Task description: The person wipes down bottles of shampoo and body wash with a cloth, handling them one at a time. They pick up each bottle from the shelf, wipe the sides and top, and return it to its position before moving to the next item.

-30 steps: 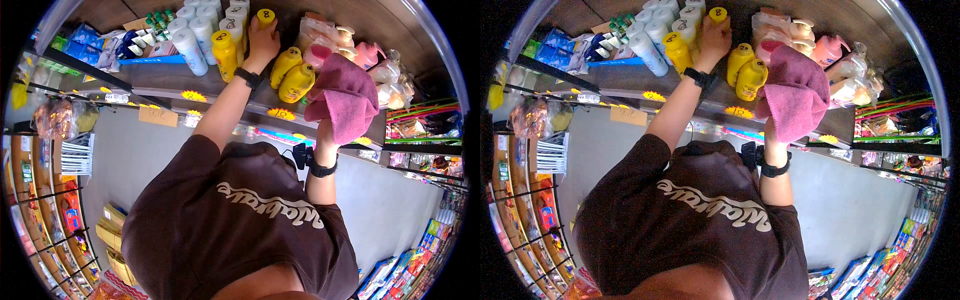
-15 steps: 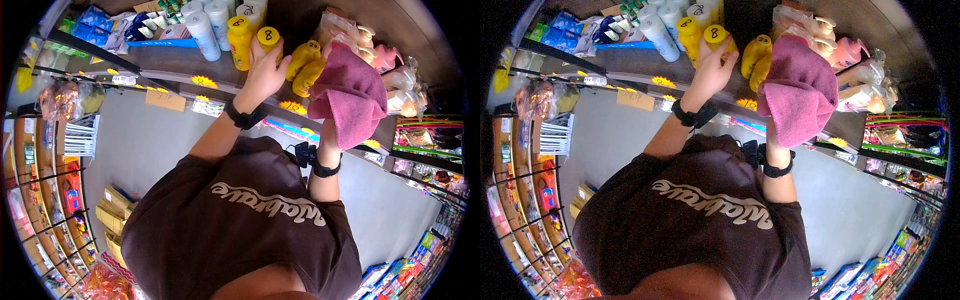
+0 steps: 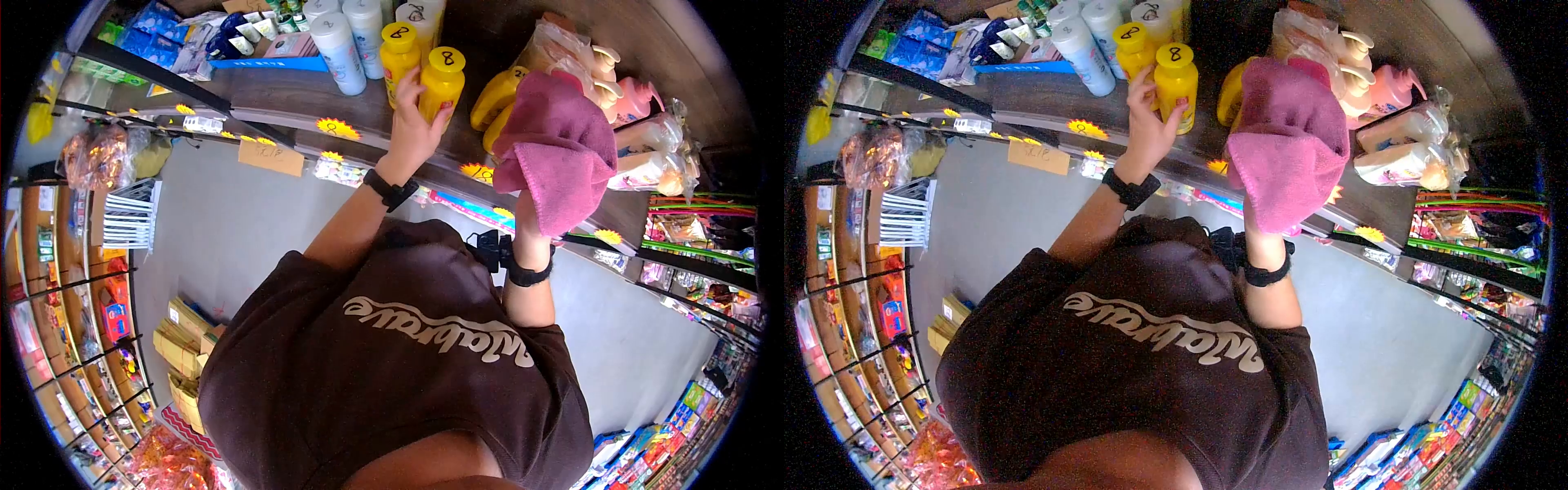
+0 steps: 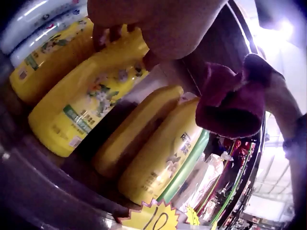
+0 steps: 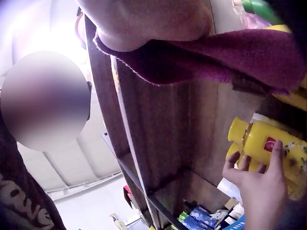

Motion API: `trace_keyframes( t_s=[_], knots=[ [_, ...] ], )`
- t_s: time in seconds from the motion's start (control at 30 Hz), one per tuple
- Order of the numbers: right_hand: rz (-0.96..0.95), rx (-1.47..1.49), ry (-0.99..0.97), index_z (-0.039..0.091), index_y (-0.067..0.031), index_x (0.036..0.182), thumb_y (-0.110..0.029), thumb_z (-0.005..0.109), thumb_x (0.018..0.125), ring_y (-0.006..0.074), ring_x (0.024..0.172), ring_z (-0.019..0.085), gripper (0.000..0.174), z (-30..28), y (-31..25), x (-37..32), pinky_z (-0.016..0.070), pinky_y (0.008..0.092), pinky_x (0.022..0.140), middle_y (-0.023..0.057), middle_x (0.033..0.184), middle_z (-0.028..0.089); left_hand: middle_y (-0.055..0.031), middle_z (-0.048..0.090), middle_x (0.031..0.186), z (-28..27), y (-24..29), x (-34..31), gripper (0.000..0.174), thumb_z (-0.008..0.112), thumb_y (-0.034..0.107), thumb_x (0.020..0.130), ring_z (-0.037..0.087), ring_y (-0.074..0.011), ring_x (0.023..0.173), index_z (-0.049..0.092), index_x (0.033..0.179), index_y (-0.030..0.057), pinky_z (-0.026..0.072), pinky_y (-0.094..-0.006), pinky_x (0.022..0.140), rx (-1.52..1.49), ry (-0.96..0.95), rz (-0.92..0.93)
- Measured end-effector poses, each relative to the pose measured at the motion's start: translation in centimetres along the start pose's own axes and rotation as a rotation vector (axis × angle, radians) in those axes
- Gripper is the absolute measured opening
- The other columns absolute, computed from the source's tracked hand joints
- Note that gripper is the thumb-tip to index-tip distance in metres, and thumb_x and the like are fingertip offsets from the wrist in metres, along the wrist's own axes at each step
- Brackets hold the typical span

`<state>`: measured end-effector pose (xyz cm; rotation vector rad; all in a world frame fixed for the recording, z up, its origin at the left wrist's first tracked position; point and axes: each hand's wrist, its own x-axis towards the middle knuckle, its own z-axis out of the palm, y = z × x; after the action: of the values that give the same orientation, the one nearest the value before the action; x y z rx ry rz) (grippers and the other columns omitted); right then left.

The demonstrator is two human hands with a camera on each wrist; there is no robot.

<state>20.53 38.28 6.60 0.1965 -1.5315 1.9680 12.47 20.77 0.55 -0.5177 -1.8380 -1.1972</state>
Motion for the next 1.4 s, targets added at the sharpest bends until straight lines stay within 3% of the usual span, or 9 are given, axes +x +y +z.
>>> trace_keyframes(
  t_s=[0.07,0.2,0.37,0.47,0.57,0.73,0.93,1.23,1.4],
  knots=[
    [0.002,-0.026,-0.008,0.038,-0.0025,0.122,-0.015,0.062,0.074,0.0257,0.112,0.045,0.056,0.4,0.0,-0.2,0.0352,0.0362,0.096,0.0123,0.12,0.047,-0.0249,0.041,0.121,-0.2,0.0,-0.7,0.066,0.069,0.007,0.071,0.049,-0.0372,0.106,0.029,0.123,-0.002,0.0412,-0.0412,0.088,-0.029,-0.098,-0.356],
    [0.001,-0.097,-0.027,0.038,-0.0017,0.122,-0.013,0.063,0.071,0.0253,0.111,0.046,0.058,1.4,-0.3,-0.3,0.0355,0.0353,0.096,0.0124,0.118,0.047,-0.0244,0.046,0.116,-0.7,-0.5,-0.8,0.074,0.072,0.014,0.069,0.049,-0.0391,0.105,0.027,0.126,-0.0023,0.0423,-0.0401,0.086,0.164,-0.289,-0.392],
    [-0.057,-0.431,-0.151,0.038,-0.0007,0.122,-0.01,0.065,0.068,0.0248,0.11,0.046,0.061,3.6,-1.4,0.7,0.0358,0.0341,0.095,0.0127,0.117,0.048,-0.0194,0.047,0.119,-2.0,0.5,-0.1,0.07,0.066,0.003,0.074,0.049,-0.0259,0.111,0.023,0.129,0.0011,0.0404,-0.0364,0.092,-0.375,-0.26,-0.642],
    [-0.122,-0.753,-0.363,0.038,-0.0001,0.121,-0.008,0.066,0.066,0.0245,0.109,0.047,0.063,5.5,-1.9,1.2,0.0361,0.0335,0.094,0.0128,0.116,0.049,-0.014,0.044,0.122,-4.1,4.2,2.1,0.067,0.058,-0.011,0.073,0.047,-0.0226,0.11,0.022,0.128,0.0028,0.0387,-0.0349,0.095,-0.797,-0.119,-0.681],
    [0.253,-0.926,-0.459,0.036,0.0005,0.123,-0.018,0.066,0.066,0.0347,0.108,0.049,0.068,10.3,-5.9,0.7,0.0386,0.0378,0.09,0.0216,0.117,0.047,-0.0138,0.033,0.13,-5.7,6.9,2.8,0.073,0.059,0.004,0.08,0.035,-0.0228,0.121,0.011,0.134,0.0053,0.0283,-0.0369,0.101,-1.003,-0.136,-0.612],
    [-0.04,-0.569,-0.374,0.035,-0.0006,0.126,-0.03,0.07,0.07,0.0322,0.107,0.051,0.072,10.0,-1.6,-1.8,0.0395,0.0367,0.089,0.0197,0.116,0.049,-0.0123,0.018,0.14,-8.1,9.0,3.1,0.07,0.047,0.031,0.09,0.016,-0.0204,0.13,0.005,0.137,0.0019,0.0125,-0.0334,0.106,-0.882,-0.332,-0.549],
    [-0.29,-0.547,-0.356,0.039,0.0009,0.122,-0.022,0.076,0.064,0.0251,0.102,0.054,0.073,11.5,-2.8,-2.7,0.0401,0.035,0.088,0.0158,0.113,0.052,-0.0115,0.025,0.137,-8.6,4.9,1.3,0.073,0.054,0.034,0.086,0.025,-0.0196,0.127,0.011,0.137,0.0046,0.0196,-0.0331,0.104,-0.998,-0.487,-0.731],
    [0.195,0.041,-0.318,0.052,-0.0004,0.107,-0.016,0.072,0.067,0.0212,0.093,0.057,0.047,13.6,-4.9,-2.0,0.0442,0.0324,0.082,0.0125,0.101,0.058,-0.01,0.033,0.132,-13.5,5.2,2.9,0.09,0.07,0.036,0.073,0.031,-0.0192,0.123,0.013,0.136,0.0052,0.0266,-0.0354,0.102,-0.908,-0.752,-0.649],
    [-0.142,-0.599,-0.448,0.058,-0.0063,0.101,-0.022,0.064,0.067,0.0273,0.087,0.06,0.038,14.5,-6.4,-1.3,0.0466,0.0337,0.073,0.0132,0.096,0.06,-0.0114,0.03,0.133,-14.0,5.3,2.2,0.095,0.069,0.039,0.073,0.031,-0.021,0.123,0.006,0.135,0.004,0.0248,-0.0355,0.103,-1.086,-0.738,-0.602]
  ],
)
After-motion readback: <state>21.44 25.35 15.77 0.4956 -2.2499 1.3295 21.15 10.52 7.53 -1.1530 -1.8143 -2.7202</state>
